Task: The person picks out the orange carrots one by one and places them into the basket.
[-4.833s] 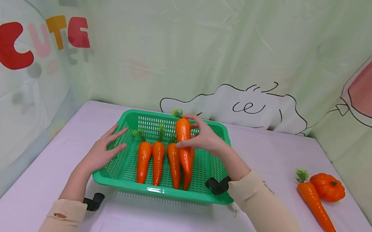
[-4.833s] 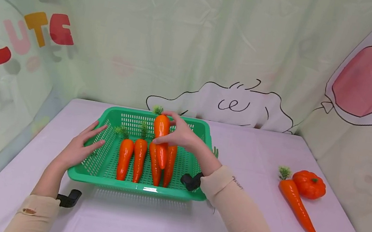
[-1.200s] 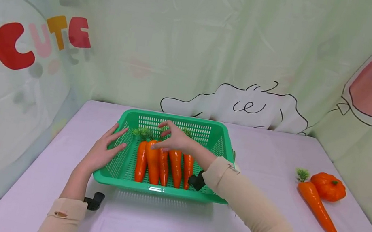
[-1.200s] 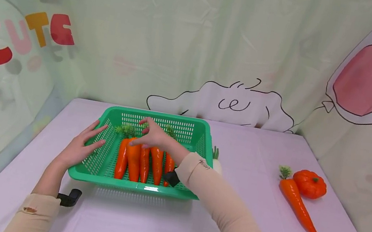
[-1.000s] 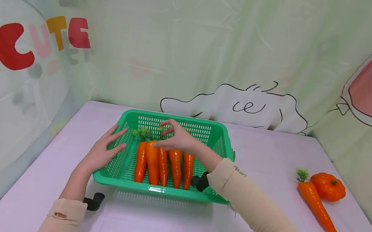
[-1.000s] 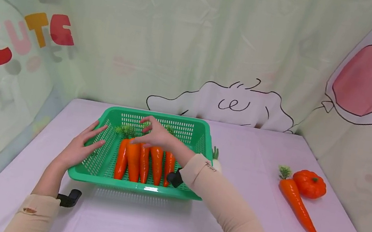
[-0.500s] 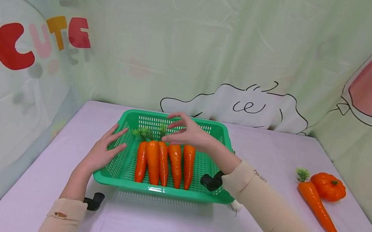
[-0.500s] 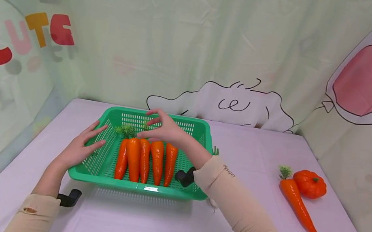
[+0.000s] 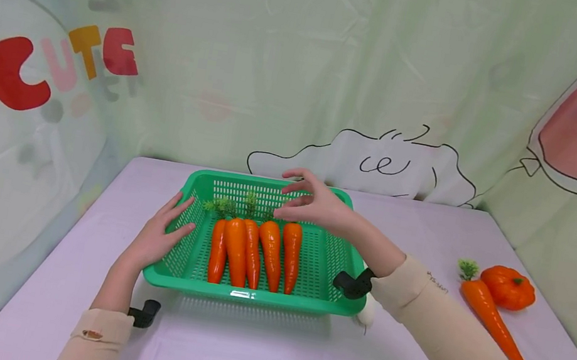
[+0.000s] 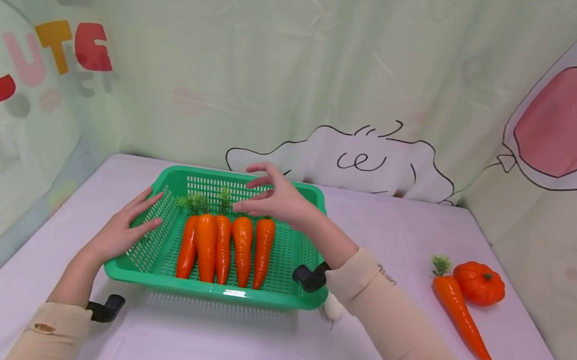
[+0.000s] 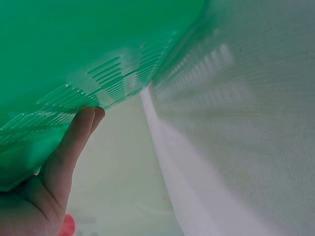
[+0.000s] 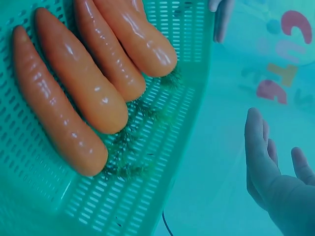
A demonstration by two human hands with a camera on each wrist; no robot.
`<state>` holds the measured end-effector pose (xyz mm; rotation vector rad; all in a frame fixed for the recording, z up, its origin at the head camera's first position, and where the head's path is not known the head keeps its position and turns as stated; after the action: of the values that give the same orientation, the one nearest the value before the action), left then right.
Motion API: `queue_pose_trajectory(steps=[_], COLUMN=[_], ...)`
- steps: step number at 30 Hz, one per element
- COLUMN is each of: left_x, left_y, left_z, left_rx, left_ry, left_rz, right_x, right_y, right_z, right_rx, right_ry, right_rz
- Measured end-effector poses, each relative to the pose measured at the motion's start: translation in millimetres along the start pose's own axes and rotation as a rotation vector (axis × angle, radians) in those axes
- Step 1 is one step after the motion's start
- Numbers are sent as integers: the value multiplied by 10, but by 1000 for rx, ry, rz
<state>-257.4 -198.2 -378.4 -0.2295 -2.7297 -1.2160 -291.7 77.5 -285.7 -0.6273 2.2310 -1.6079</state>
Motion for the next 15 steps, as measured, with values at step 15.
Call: queue_pose_trajectory(steps=[15], left_x=[3], left_y=[-6], left_z=[12], left_rx=[14], left_ry=[6], left_rz=[-10], right_x=[-308], right_y=[67], right_z=[-326], right_rx=[-92], right_ry=[56], right_rz=[-38])
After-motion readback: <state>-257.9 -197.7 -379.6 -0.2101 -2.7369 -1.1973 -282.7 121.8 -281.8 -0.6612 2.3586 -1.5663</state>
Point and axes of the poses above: each hand's wrist, its own x-axis towards the middle knuckle, its own z-axis out of the palm, y = z × x, the point moved 5 cm from there along x, towards the middle knuckle, and after that the axes turned 4 degrees about y, right-handed, at the moved point
